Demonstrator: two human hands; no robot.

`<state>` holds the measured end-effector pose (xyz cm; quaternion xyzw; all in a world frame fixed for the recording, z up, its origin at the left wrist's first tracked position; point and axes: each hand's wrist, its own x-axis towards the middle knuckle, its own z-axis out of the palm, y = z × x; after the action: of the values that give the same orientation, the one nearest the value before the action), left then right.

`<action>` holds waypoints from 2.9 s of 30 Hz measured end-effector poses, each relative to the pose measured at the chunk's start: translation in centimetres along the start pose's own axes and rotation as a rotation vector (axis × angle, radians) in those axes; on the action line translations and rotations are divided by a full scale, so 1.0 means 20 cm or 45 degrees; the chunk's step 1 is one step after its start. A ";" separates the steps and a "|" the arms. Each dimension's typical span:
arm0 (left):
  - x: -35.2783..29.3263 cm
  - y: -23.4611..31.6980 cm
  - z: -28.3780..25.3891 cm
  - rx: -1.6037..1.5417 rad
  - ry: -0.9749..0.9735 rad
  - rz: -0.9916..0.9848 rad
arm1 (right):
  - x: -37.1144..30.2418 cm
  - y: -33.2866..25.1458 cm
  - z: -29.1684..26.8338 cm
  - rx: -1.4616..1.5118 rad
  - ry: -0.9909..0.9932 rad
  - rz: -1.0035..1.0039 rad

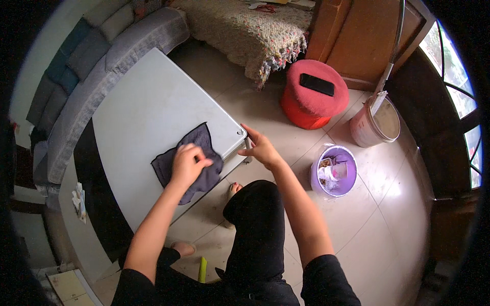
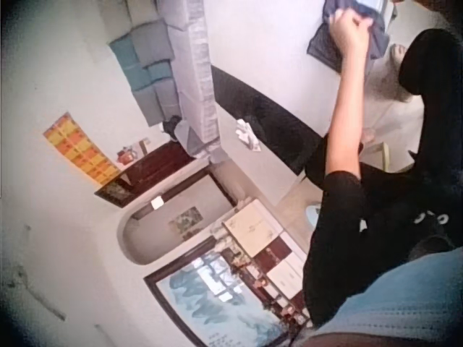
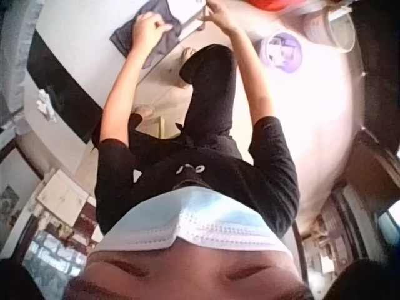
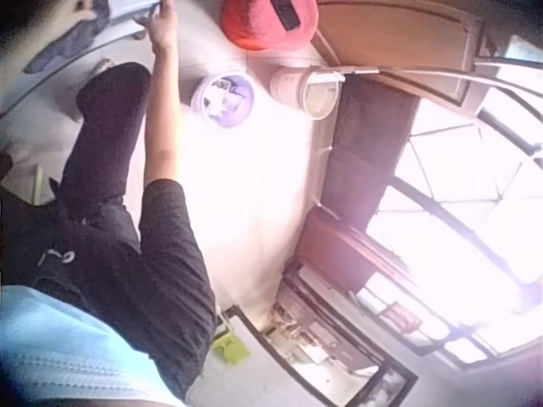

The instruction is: The person wipes a two-toned table surface with a dark cloth, dips the cloth into a blue basin of water, wrings it out, and continues wiping the table repeatedly.

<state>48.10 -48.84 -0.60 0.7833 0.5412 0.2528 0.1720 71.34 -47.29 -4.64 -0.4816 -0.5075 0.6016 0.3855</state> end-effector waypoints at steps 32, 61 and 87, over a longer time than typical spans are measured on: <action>0.01 0.02 0.07 -0.111 0.080 -0.203 | -0.33 -0.09 0.43 -1.129 0.116 -0.382; 0.05 -0.10 0.10 -0.271 0.027 -0.097 | -0.31 -0.06 0.65 -1.409 0.066 -0.359; 0.39 0.13 0.22 -0.194 -0.021 -0.062 | -0.21 -0.09 0.51 -1.904 0.228 -0.242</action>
<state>54.86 -42.48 -1.25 0.7567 0.5378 0.2827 0.2415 62.44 -53.34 -1.87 -0.6159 -0.7862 0.0199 0.0462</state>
